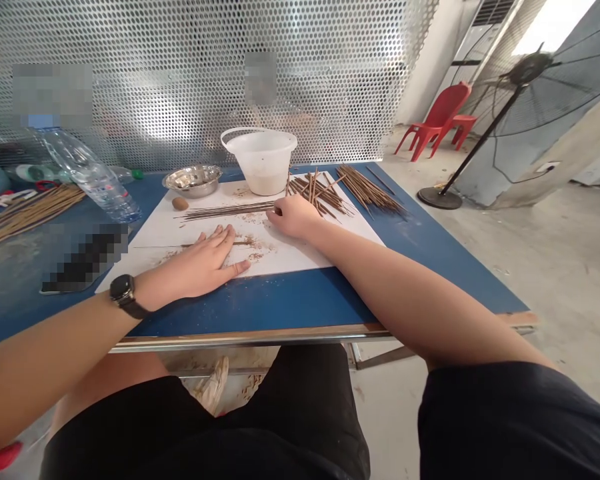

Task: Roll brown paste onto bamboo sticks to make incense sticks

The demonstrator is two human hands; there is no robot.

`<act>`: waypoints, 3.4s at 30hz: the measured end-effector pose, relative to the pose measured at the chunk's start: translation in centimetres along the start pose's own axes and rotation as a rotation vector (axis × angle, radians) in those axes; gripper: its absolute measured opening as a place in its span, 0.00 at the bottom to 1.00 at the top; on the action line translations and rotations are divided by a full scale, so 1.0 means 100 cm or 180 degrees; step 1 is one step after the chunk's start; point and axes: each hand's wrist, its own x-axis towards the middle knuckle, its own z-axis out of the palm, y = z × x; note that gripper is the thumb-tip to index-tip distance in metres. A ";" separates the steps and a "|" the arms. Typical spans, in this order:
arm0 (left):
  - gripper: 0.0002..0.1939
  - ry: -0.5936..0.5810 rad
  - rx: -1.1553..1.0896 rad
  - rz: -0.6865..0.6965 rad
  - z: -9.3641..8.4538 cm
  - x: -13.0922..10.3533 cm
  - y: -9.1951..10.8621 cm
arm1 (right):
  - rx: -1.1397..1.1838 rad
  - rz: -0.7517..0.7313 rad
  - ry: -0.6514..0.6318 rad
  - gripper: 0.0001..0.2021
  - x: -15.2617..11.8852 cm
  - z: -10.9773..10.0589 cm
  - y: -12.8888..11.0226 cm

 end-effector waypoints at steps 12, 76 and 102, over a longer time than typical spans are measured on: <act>0.64 -0.0255 -0.0153 -0.0130 0.013 -0.071 0.006 | -0.0045 0.0004 -0.0147 0.17 0.001 -0.002 -0.003; 0.58 -0.0248 -0.0149 -0.0089 0.000 0.020 -0.059 | -0.0074 -0.0118 -0.0283 0.14 0.001 0.000 0.002; 0.24 0.0697 0.0006 -0.0050 -0.006 -0.037 -0.137 | -0.0041 -0.0115 -0.0370 0.13 -0.001 -0.003 -0.001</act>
